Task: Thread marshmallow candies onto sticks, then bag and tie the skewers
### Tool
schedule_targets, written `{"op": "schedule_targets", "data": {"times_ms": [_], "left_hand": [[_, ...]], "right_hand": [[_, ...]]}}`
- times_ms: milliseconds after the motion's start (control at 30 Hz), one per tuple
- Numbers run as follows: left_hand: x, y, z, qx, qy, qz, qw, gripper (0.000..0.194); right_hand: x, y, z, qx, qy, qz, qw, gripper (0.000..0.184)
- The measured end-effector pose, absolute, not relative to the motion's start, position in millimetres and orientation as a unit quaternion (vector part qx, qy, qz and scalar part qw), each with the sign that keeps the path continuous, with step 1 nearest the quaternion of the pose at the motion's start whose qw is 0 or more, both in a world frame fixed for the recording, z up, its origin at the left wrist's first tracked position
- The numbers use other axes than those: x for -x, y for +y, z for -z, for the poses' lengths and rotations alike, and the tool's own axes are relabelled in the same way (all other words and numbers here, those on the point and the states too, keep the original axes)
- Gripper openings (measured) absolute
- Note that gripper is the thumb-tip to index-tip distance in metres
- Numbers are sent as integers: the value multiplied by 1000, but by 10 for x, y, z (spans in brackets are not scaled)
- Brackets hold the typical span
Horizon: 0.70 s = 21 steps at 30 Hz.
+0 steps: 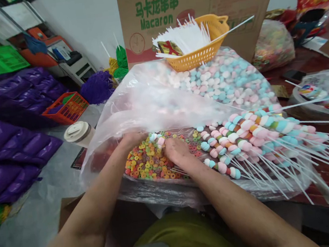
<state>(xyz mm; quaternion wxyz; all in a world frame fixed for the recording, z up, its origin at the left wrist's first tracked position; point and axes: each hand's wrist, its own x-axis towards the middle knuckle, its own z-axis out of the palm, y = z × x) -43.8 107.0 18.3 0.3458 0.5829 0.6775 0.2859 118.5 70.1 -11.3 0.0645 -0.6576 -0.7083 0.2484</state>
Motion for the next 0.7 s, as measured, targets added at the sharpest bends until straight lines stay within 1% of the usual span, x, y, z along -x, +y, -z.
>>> {"op": "schedule_targets", "data": {"times_ms": [67, 133, 267, 333, 400, 500, 567, 700], "left_hand": [[529, 849, -178, -553, 665, -302, 400, 19], [572, 596, -141, -513, 646, -331, 458, 22], [507, 202, -21, -355, 561, -443, 603, 30], [431, 107, 13, -280, 515, -485, 649, 30], [344, 56, 11, -263, 491, -492, 670, 29], [207, 5, -31, -270, 470, -484, 687, 28], [124, -15, -48, -269, 465, -494, 683, 27], [89, 17, -23, -237, 468, -528, 668, 26]], "right_hand": [[-1245, 678, 111, 637, -721, -258, 89, 22], [-1331, 644, 96, 611, -733, -273, 121, 20], [-1495, 523, 66, 576, -737, -302, 185, 22], [-1524, 431, 67, 562, -738, -316, 200, 25], [-1497, 325, 79, 538, -732, -349, 231, 27], [-1372, 169, 100, 496, -687, -423, 322, 27], [-1280, 95, 105, 489, -658, -441, 365, 27], [-1261, 57, 109, 540, -634, -410, 371, 28]]}}
